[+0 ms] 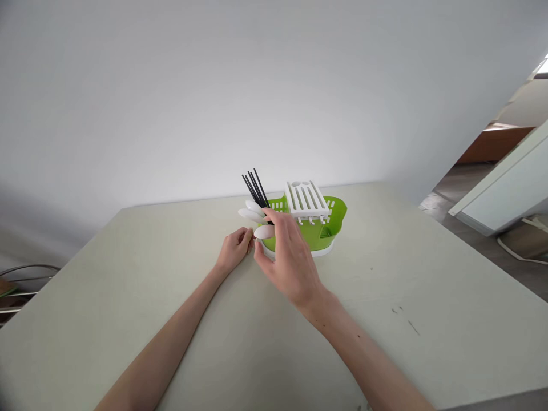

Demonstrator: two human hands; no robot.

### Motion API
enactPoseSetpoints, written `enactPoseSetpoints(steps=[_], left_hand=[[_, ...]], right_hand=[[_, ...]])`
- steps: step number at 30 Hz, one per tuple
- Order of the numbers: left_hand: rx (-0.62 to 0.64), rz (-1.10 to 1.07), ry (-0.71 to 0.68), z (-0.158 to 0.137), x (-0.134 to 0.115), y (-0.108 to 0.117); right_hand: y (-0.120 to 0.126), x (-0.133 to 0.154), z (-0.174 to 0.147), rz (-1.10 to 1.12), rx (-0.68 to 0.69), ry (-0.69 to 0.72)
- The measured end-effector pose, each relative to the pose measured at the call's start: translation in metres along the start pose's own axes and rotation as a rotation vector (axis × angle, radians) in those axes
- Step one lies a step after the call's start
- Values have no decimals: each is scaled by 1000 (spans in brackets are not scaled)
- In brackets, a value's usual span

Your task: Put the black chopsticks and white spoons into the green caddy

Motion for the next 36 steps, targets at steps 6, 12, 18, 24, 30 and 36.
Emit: enactPoseSetpoints(steps=[6,12,18,24,30,36], left_hand=[[5,3,-1,0,1,-1],[-3,-2,-22,1,3,-2],[4,-9,-19,1,3,-2],[4,2,-10,1,0,-1],[9,-18,-13,1,0,-2],[7,-26,1,1,3,-3]], right_hand=[[17,-6,-18,-2,-107,104],[29,-35,-34,-112,-165,61],[40,-72,-46,-170,-235,-142],[48,-97,-49,-230,-211,-276],[46,-128,-49,-403,-8,-318],[48,-137,-39,-516,58,-205]])
Point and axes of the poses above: each hand's wrist, its own z-axis towards the middle knuckle, its own y-axis out of the back of the hand, x = y × z, the point moved 6 cm from there along z, towards the middle knuckle, and after that the axes turned 14 degrees about -x, right-handed, at the moved point
